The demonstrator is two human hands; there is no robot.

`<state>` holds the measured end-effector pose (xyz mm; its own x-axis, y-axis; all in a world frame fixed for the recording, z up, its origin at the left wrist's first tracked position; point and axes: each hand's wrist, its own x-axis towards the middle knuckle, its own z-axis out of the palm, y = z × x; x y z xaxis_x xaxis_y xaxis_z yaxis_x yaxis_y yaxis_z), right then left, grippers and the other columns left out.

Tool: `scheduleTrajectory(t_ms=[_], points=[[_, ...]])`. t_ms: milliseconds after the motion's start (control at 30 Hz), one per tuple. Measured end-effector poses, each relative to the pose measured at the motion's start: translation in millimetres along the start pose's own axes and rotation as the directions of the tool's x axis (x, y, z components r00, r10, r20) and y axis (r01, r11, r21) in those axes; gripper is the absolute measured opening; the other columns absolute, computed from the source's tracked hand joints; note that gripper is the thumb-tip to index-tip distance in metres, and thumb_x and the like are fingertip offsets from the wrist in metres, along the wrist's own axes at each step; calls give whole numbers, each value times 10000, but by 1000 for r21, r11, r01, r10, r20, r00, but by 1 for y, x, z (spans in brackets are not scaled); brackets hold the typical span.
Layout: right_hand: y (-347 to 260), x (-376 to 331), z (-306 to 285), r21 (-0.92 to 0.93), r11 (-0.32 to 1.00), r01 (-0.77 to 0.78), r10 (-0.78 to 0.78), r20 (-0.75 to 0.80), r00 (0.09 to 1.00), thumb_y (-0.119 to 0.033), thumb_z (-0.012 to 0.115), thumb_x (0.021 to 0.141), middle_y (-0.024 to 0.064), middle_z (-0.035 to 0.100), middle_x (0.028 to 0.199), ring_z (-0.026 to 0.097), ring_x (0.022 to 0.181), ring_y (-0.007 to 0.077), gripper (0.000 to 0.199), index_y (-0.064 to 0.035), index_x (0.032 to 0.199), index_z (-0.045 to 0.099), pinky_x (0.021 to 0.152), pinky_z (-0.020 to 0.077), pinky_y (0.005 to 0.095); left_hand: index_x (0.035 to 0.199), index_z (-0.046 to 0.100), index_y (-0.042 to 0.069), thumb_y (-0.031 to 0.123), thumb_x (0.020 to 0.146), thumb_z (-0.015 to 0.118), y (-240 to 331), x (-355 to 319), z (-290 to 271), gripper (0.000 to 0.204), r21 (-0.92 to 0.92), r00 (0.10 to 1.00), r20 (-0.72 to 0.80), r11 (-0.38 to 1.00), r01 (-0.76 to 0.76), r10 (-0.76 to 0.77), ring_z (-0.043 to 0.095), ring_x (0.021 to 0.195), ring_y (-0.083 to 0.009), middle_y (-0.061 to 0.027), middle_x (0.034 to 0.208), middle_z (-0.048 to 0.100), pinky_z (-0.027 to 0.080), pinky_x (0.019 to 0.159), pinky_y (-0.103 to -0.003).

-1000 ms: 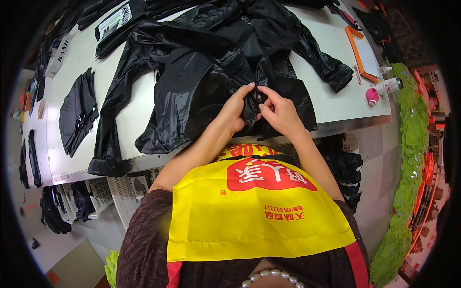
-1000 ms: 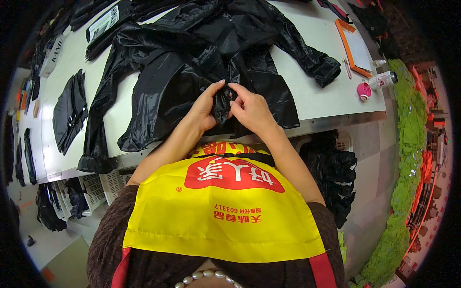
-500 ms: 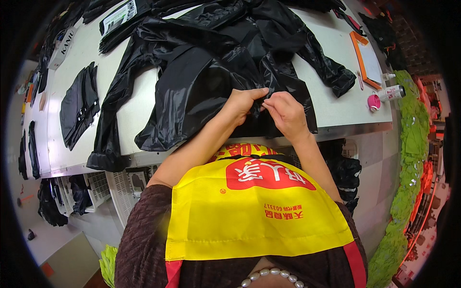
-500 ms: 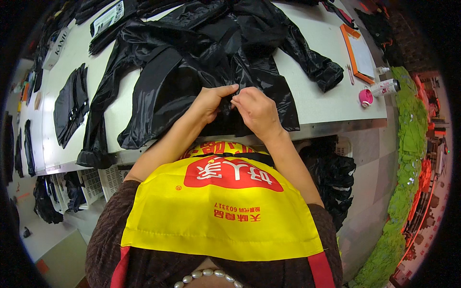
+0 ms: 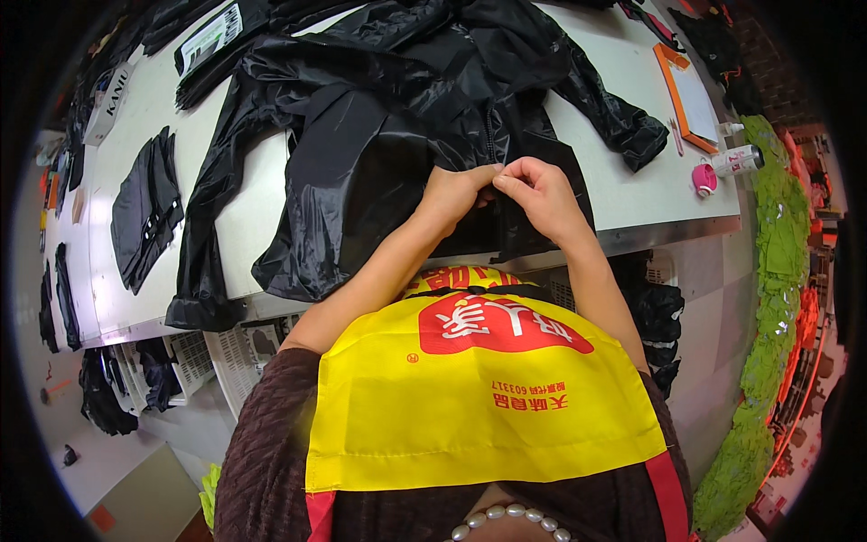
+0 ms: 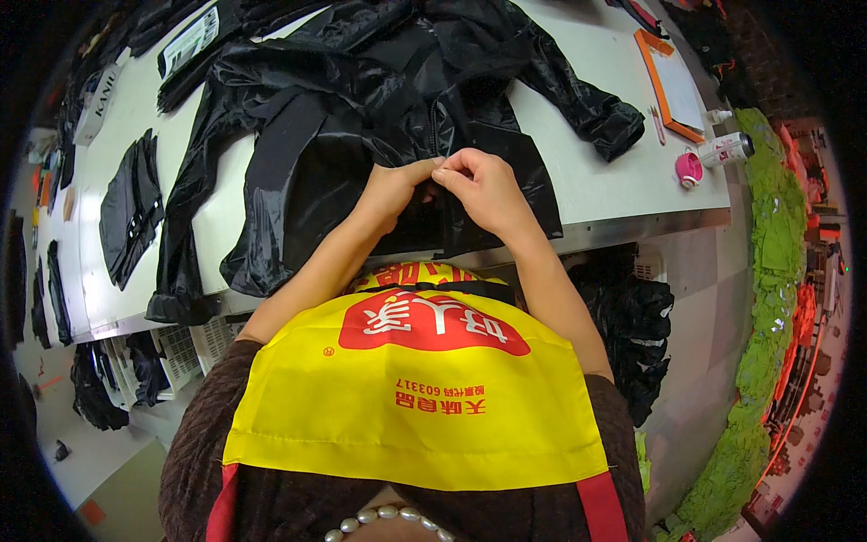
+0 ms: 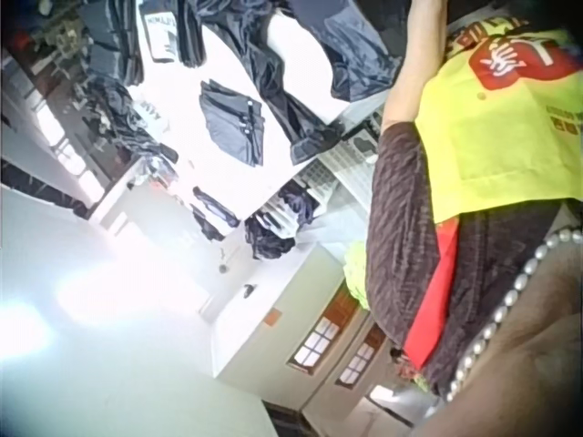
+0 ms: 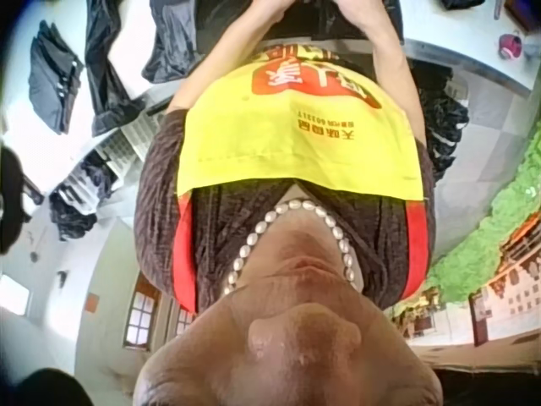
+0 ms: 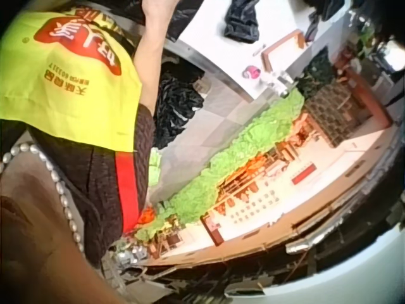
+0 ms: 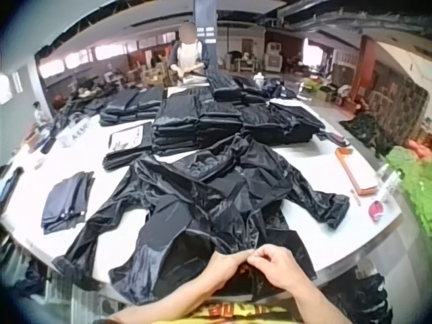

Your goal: The person folds a black raincoat on a white table. They smooth the fabric, fold the sleeves inward, fold the body in half, and then fold it into a compact rectangle before placing it on a stack of similar folded garments.

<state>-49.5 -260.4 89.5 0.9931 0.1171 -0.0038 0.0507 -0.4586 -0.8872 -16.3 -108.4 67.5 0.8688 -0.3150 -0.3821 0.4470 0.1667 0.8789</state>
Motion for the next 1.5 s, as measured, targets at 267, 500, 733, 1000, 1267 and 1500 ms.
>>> scheduleTrajectory(t_ms=[267, 500, 733, 1000, 1267, 1500], points=[[2, -14, 14, -457, 683, 570, -669, -78, 739, -7, 692, 702, 84, 576, 818, 565, 713, 254, 148, -31, 823, 610, 624, 479, 321, 946, 634, -10, 77, 775, 679, -7, 14, 7, 198, -334, 980, -191, 934, -124, 62, 623, 750, -182, -85, 893, 653, 503, 701, -295], [-12, -21, 32, -474, 704, 528, -653, -139, 745, -22, 700, 718, 73, 596, 845, 557, 651, 207, 138, -16, 835, 628, 563, 451, 290, 1094, 540, -21, 109, 835, 631, -6, 8, 12, 303, -206, 922, -271, 919, -335, 275, 548, 893, -151, -66, 1040, 585, 459, 792, -274], [-15, -65, 14, -1, 965, -262, 224, 526, 820, -198, 704, 795, 93, 596, 729, 546, 610, 132, 205, -9, 779, 626, 564, 424, 270, 1118, 525, -22, 131, 835, 631, -11, 27, 10, 339, -196, 864, -308, 862, -467, 398, 555, 917, -169, -77, 1051, 589, 457, 819, -288], [-4, -30, 40, 932, 342, -121, 464, -56, 884, -116, 651, 829, 37, 614, 822, 574, 719, 128, 129, -48, 934, 617, 555, 441, 250, 901, 597, -53, 156, 820, 616, -21, 15, 17, 224, 278, 721, -279, 772, -572, 635, 637, 767, -267, -157, 829, 657, 475, 684, -347], [18, -24, 42, 855, 275, -440, 522, 251, 815, -160, 682, 814, 12, 571, 697, 505, 606, 98, 123, -43, 834, 645, 530, 396, 208, 873, 613, -17, 150, 820, 651, -7, -9, 20, 180, 116, 915, -282, 957, -266, 289, 572, 687, -125, -43, 800, 621, 468, 605, -289], [16, -26, 35, 794, 373, -479, 583, 201, 787, -169, 685, 810, 27, 590, 726, 525, 654, 111, 134, -43, 839, 649, 602, 429, 227, 993, 631, 51, 229, 861, 585, -7, -19, -4, 226, -294, 994, -98, 956, 24, -56, 622, 763, -158, -49, 878, 652, 495, 695, -299]])
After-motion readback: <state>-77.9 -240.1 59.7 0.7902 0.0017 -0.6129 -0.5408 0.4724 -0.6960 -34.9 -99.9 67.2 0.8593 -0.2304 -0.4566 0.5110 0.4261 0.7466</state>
